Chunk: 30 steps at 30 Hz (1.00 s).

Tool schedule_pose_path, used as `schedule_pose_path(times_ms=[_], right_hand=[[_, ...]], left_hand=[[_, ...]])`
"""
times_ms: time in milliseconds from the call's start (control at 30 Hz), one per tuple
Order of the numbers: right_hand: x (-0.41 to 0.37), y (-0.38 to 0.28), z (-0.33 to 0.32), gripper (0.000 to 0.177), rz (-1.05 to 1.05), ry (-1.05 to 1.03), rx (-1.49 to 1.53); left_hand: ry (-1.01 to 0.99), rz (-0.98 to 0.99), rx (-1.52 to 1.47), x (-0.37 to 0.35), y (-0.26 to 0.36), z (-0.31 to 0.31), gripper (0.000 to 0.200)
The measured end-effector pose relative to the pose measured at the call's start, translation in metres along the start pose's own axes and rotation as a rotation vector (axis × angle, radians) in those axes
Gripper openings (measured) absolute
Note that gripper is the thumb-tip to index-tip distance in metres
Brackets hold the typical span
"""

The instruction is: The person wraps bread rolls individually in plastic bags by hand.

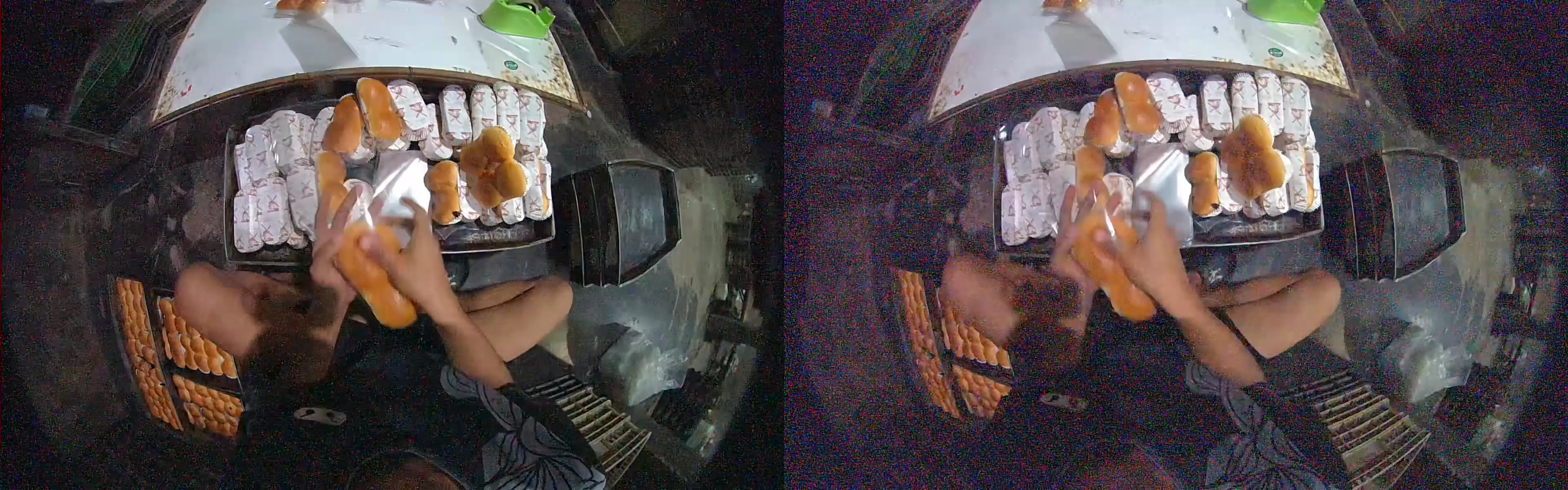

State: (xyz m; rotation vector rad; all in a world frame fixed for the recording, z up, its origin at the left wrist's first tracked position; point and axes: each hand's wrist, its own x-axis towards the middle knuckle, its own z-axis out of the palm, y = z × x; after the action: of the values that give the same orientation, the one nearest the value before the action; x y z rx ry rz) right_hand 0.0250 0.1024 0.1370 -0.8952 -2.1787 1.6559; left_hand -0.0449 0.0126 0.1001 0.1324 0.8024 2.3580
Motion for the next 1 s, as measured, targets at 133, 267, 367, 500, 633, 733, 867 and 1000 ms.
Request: schedule_pose_path(times_ms=[133,267,367,500,633,733,867,1000], right_hand=[[0.013,-0.018,0.015,0.070,0.183,-0.098,0.107],[-0.031,0.028,0.023,0.082,0.062,-0.345,0.279],[0.008,0.012,0.046,0.074,0.025,-0.146,0.216],[0.001,0.021,0.049,0.062,-0.328,-0.180,-0.151],[0.085,0.040,0.030,0.020,-0.752,0.219,-0.605],[0.194,-0.047,-0.001,0.023,-0.199,0.340,-0.271],[0.259,-0.055,0.046,0.047,-0.542,0.322,-0.396],[0.163,0.043,0.058,0.051,-0.407,-0.055,-0.297]], left_hand=[[0.228,-0.134,0.215,-0.003,0.008,-0.028,0.058],[0.213,0.031,-0.034,0.009,0.013,-0.044,0.053],[0.574,-0.010,0.132,-0.008,-0.015,-0.027,0.048],[0.506,-0.198,-0.108,-0.003,0.016,-0.029,0.045],[0.277,-0.292,0.333,-0.016,0.011,-0.026,0.043],[0.284,-0.203,0.747,0.015,0.080,-0.068,0.033],[0.856,0.640,1.366,0.108,0.186,-0.260,0.017],[0.703,0.619,1.121,0.160,0.169,-0.252,0.019]])
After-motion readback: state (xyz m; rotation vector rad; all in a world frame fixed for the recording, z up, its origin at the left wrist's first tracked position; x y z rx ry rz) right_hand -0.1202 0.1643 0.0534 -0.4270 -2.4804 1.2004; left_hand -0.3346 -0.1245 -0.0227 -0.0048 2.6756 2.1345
